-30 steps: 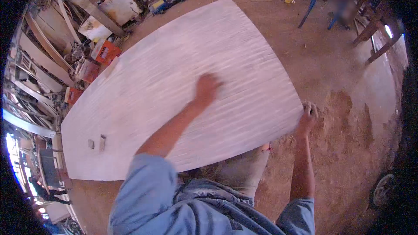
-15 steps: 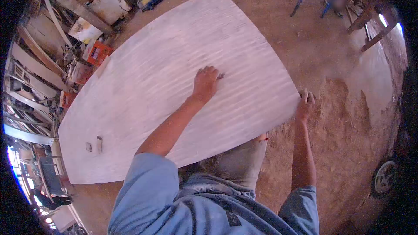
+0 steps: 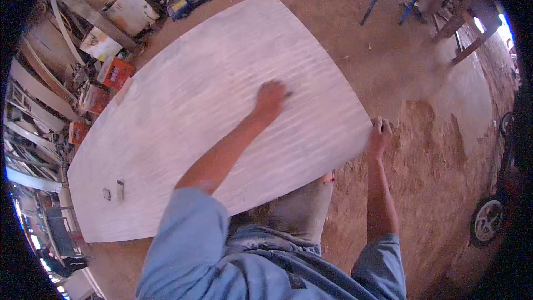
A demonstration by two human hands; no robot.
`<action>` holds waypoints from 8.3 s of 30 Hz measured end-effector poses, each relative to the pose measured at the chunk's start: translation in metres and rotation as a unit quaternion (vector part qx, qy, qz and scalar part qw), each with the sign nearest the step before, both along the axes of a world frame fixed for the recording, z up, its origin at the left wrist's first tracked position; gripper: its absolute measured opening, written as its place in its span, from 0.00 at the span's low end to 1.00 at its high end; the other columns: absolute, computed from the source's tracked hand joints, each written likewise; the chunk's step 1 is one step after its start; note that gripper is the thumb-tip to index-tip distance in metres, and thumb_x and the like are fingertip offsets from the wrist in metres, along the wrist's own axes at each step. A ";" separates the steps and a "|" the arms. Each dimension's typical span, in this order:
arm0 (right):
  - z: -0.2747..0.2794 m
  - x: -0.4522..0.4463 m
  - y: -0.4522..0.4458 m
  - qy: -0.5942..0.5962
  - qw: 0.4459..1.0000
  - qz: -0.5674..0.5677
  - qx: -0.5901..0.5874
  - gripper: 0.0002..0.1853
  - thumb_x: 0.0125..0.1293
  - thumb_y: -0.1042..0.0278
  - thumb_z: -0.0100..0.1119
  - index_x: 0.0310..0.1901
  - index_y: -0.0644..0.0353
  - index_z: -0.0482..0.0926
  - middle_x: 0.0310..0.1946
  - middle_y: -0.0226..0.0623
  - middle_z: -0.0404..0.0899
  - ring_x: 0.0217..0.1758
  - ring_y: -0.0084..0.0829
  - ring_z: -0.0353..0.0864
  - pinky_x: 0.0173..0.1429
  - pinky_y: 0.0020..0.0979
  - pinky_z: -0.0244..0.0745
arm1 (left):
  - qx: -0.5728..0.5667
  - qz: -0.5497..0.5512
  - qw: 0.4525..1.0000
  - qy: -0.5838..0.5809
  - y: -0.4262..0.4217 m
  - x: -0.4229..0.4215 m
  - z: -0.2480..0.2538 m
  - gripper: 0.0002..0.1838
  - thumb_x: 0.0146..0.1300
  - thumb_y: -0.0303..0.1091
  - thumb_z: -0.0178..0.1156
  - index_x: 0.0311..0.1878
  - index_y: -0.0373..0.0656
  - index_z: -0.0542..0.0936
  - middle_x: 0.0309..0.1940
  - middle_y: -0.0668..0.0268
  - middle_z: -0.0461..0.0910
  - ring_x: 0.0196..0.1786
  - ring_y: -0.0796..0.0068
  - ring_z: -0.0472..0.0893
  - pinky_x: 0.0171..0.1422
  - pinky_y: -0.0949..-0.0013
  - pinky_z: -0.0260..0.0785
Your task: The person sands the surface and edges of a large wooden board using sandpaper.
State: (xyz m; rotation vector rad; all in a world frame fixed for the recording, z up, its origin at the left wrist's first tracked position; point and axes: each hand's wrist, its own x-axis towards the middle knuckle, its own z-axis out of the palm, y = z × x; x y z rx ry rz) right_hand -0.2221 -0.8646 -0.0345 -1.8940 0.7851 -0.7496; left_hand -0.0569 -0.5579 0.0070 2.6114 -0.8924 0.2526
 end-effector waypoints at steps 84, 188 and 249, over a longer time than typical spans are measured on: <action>0.022 0.053 -0.006 0.322 0.890 0.179 -0.269 0.20 0.65 0.53 0.50 0.53 0.57 0.75 0.57 0.42 0.73 0.60 0.47 0.70 0.69 0.44 0.56 | -0.042 -0.033 0.999 0.006 -0.006 0.018 -0.031 0.19 0.47 0.23 0.55 0.47 0.38 0.75 0.45 0.54 0.75 0.53 0.52 0.71 0.64 0.53 0.62; 0.022 0.049 0.001 0.261 0.923 0.175 -0.221 0.25 0.71 0.51 0.39 0.40 0.66 0.78 0.38 0.56 0.78 0.43 0.56 0.75 0.49 0.47 0.68 | 0.003 0.022 0.983 0.183 0.002 0.041 0.010 0.11 0.59 0.35 0.56 0.39 0.38 0.78 0.44 0.51 0.77 0.52 0.50 0.74 0.57 0.53 0.68; 0.007 0.048 -0.020 0.268 0.907 0.181 -0.268 0.25 0.71 0.50 0.37 0.43 0.63 0.79 0.41 0.54 0.79 0.46 0.54 0.75 0.50 0.45 0.69 | -0.018 -0.023 0.999 0.029 -0.178 0.123 -0.002 0.13 0.50 0.25 0.54 0.41 0.39 0.77 0.36 0.53 0.78 0.45 0.52 0.77 0.49 0.51 0.71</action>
